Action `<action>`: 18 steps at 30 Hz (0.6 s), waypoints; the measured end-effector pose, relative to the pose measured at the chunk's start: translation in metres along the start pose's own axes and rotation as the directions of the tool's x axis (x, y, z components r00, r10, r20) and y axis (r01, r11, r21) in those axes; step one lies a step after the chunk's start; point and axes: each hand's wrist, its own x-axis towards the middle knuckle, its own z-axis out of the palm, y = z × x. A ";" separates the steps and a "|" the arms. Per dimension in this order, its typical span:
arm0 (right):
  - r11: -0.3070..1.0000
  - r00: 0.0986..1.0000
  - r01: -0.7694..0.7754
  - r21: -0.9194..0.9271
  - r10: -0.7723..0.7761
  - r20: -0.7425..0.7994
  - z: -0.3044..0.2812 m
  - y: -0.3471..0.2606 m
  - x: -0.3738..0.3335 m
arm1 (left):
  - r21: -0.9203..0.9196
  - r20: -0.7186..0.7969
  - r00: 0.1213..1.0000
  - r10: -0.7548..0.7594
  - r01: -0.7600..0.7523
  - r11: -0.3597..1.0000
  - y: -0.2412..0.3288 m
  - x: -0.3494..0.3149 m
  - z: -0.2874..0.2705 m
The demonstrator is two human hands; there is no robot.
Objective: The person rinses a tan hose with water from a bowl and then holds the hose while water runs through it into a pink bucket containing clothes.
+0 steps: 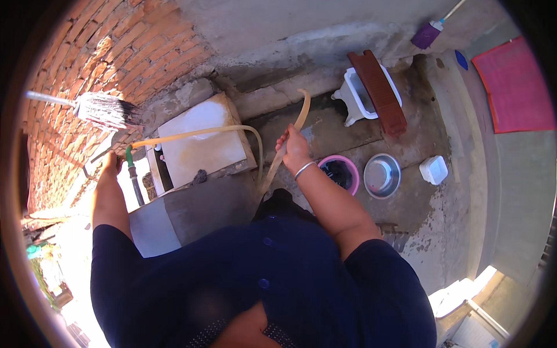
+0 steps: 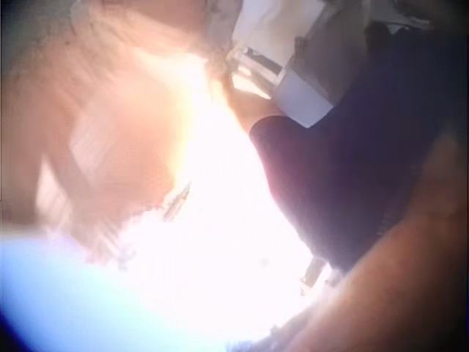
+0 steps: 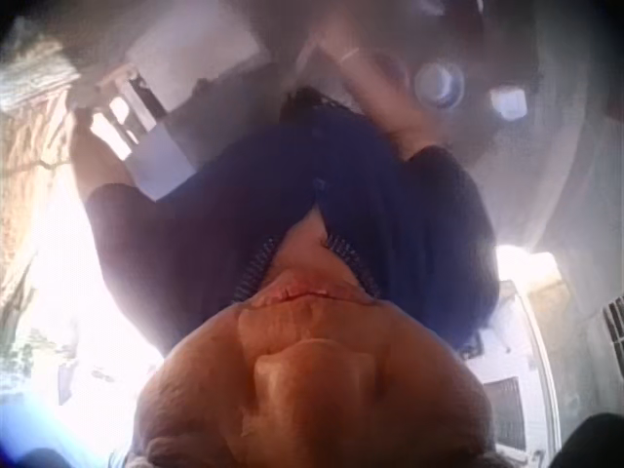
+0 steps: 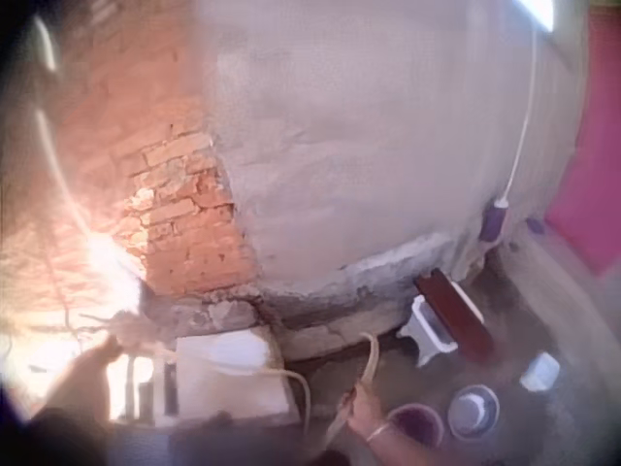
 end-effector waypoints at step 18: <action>0.845 0.841 0.474 0.247 -0.352 -0.410 -0.369 -0.068 -0.136 | -0.224 0.897 -0.051 0.440 -0.908 0.353 -0.184 -0.521 0.413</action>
